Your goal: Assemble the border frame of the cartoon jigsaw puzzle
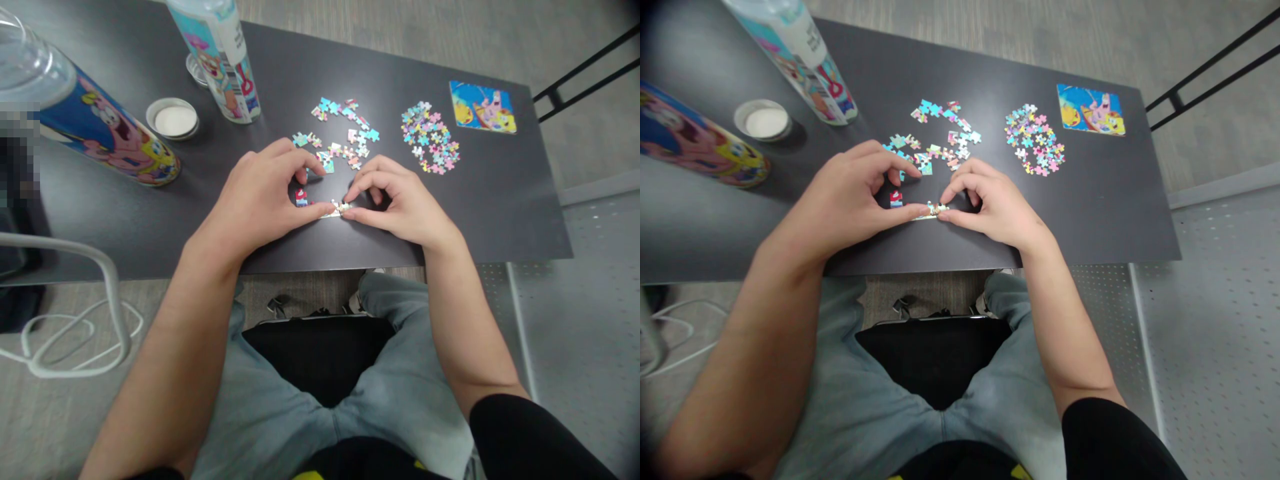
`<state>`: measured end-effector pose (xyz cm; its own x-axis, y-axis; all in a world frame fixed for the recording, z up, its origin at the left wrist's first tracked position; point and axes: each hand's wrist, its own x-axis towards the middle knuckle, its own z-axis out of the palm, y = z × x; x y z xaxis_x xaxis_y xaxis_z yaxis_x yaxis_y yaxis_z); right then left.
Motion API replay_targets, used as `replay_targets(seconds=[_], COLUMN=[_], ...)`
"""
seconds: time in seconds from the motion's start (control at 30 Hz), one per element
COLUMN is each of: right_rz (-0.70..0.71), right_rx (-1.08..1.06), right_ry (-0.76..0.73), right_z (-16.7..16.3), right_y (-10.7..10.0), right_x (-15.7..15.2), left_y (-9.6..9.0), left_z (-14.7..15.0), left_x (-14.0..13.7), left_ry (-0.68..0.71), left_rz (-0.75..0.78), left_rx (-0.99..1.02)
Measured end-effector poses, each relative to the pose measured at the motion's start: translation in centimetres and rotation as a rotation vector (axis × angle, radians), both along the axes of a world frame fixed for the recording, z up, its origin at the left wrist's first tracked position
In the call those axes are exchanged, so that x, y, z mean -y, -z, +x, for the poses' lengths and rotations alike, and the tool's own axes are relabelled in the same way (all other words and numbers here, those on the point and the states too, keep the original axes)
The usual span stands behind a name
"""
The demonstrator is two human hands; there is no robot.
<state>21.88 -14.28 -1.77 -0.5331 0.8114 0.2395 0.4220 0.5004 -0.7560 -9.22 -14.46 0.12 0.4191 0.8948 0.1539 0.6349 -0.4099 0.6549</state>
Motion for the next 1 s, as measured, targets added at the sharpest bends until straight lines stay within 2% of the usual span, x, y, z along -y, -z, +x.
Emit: replay_targets(seconds=[0.17,0.33,0.47,0.57,0.8,1.0], right_rz=[-0.072,-0.067,-0.062,-0.033,0.041,0.154], right_rx=[0.084,-0.007,-0.084,-0.094,0.100,0.175], right_ry=[0.021,0.043,0.128,0.200,0.206,0.225], right_z=[-0.3,-0.4,-0.1,0.8,2.5,1.3], right_y=[-1.0,-0.9,-0.7,-1.0,-1.1,0.2], right_x=[0.2,0.2,-0.1,-0.4,-1.0,-1.1], left_y=[-0.2,-0.1,-0.1,-0.2,-0.3,-0.6], left_z=[0.1,0.3,0.9,1.1,0.7,-0.3], left_x=[0.0,0.3,0.6,0.7,0.7,0.0], left_ry=[-0.005,-0.040,-0.052,-0.030,0.000,-0.156], left_rz=[-0.016,0.005,0.026,0.036,0.044,0.042], left_rx=[-0.023,-0.031,-0.050,-0.082,-0.027,0.053])
